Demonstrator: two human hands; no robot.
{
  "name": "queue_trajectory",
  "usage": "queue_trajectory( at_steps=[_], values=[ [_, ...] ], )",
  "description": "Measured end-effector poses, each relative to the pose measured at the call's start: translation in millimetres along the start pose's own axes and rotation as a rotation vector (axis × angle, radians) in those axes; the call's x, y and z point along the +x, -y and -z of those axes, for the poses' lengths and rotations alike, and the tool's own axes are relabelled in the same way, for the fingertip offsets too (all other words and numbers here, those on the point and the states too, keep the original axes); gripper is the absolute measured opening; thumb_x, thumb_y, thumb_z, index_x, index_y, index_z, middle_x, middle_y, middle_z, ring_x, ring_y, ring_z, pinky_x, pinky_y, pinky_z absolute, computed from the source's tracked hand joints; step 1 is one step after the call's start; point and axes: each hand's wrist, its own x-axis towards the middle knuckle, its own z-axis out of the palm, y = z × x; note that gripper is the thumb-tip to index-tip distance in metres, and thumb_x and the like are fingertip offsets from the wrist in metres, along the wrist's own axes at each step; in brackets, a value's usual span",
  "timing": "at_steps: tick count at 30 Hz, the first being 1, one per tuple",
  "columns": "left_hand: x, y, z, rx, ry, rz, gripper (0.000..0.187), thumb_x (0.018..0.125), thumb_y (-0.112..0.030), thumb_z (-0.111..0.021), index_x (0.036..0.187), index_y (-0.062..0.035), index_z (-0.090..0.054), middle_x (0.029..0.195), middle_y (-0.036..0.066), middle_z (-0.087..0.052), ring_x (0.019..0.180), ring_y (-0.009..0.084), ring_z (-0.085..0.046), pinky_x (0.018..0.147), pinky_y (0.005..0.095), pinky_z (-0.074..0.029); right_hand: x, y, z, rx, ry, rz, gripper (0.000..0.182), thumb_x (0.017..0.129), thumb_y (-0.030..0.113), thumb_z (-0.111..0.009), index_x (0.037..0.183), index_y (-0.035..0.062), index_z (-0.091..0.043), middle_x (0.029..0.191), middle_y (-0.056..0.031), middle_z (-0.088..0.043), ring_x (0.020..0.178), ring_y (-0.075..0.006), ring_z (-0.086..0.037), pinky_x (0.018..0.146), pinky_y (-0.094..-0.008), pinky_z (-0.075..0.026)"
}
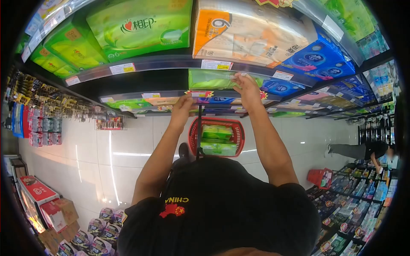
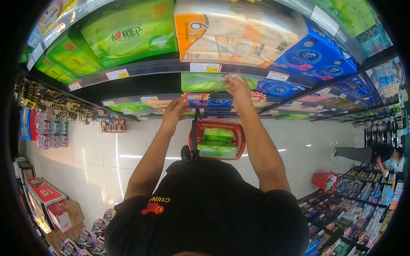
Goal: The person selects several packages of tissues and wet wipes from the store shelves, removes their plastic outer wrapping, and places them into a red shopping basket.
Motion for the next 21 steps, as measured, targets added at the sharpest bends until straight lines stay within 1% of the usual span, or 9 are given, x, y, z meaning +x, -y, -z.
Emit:
queue_trajectory(
  at_steps=[3, 7, 10, 13, 16, 18, 19, 21],
  values=[
    [-11.8, 31.3, 3.5, 0.082, -0.007, 0.043, 0.038, 0.097, -0.032, -0.054, 0.127, -0.0084, -0.054, 0.111, 0.006, -0.063, 0.097, 0.0175, -0.063, 0.075, 0.0303, -0.049, -3.2, 0.1, -2.8, 0.042, 0.014, -0.004, 0.016, 0.094, 0.027, -0.054, 0.102, 0.0148, -0.061, 0.11, -0.0015, -0.062, 0.112, -0.019, -0.055, 0.098, -0.0423, -0.035],
    [-28.0, 62.5, 9.6, 0.126, -0.017, 0.122, 0.039, 0.094, -0.03, -0.056, 0.125, -0.0068, -0.056, 0.11, 0.006, -0.062, 0.096, 0.0174, -0.062, 0.074, 0.0305, -0.049, -9.5, -0.4, -8.8, 0.08, 0.022, 0.006, 0.017, 0.094, 0.028, -0.054, 0.104, 0.0154, -0.062, 0.111, -0.0013, -0.063, 0.113, -0.0183, -0.054, 0.099, -0.0423, -0.033],
    [-36.6, 78.8, 14.6, 0.164, -0.006, 0.142, 0.04, 0.094, -0.03, -0.056, 0.126, -0.0057, -0.055, 0.109, 0.006, -0.062, 0.095, 0.0176, -0.062, 0.073, 0.0309, -0.049, -3.2, -4.5, -6.4, 0.075, 0.016, 0.009, 0.019, 0.093, 0.028, -0.055, 0.105, 0.0152, -0.062, 0.111, -0.0014, -0.064, 0.113, -0.0181, -0.054, 0.1, -0.0417, -0.033],
    [-41.1, 96.7, 14.5, 0.264, -0.034, 0.028, 0.047, 0.092, -0.031, -0.061, 0.124, 0.0026, -0.056, 0.099, 0.013, -0.066, 0.086, 0.0162, -0.062, 0.068, 0.0288, -0.051, 6.9, -13.0, 1.2, 0.059, 0.01, 0.02, 0.021, 0.092, 0.028, -0.056, 0.107, 0.0141, -0.062, 0.109, -0.0025, -0.065, 0.112, -0.0179, -0.055, 0.099, -0.0411, -0.034],
    [-50.7, 98.7, 9.5, 0.353, 0.028, 0.063, 0.049, 0.091, -0.034, -0.062, 0.123, 0.0024, -0.057, 0.101, 0.016, -0.066, 0.088, 0.0212, -0.063, 0.077, 0.0334, -0.052, 10.9, -19.1, 3.0, 0.049, -0.017, 0.026, 0.023, 0.091, 0.028, -0.057, 0.108, 0.0126, -0.062, 0.107, -0.0039, -0.066, 0.109, -0.0177, -0.057, 0.098, -0.0395, -0.036],
    [-45.4, 130.7, 13.1, 0.443, 0.025, -0.031, 0.051, 0.091, -0.038, -0.062, 0.122, 0.002, -0.057, 0.099, 0.016, -0.066, 0.087, 0.0239, -0.063, 0.08, 0.0359, -0.051, 12.2, -25.1, 3.7, 0.052, -0.059, 0.005, 0.024, 0.09, 0.029, -0.058, 0.108, 0.012, -0.062, 0.106, -0.0045, -0.066, 0.106, -0.0171, -0.058, 0.095, -0.0384, -0.038],
    [-44.7, 136.5, 12.9, 0.488, 0.025, -0.077, 0.052, 0.09, -0.04, -0.062, 0.122, 0.0018, -0.058, 0.098, 0.016, -0.066, 0.087, 0.0252, -0.063, 0.082, 0.0372, -0.05, 12.8, -31.7, 6.2, 0.053, -0.091, -0.029, 0.024, 0.09, 0.029, -0.058, 0.107, 0.0119, -0.062, 0.105, -0.0043, -0.066, 0.104, -0.0167, -0.059, 0.094, -0.0379, -0.039],
    [-45.3, 140.6, 14.1, 0.556, 0.053, -0.052, 0.05, 0.092, -0.038, -0.061, 0.119, 0.0044, -0.057, 0.098, 0.015, -0.067, 0.088, 0.0229, -0.064, 0.08, 0.0352, -0.05, 10.2, -49.6, 14.2, 0.056, -0.159, -0.097, 0.024, 0.089, 0.029, -0.059, 0.105, 0.0117, -0.062, 0.103, -0.0039, -0.067, 0.101, -0.0161, -0.06, 0.091, -0.0369, -0.04]
  ],
)
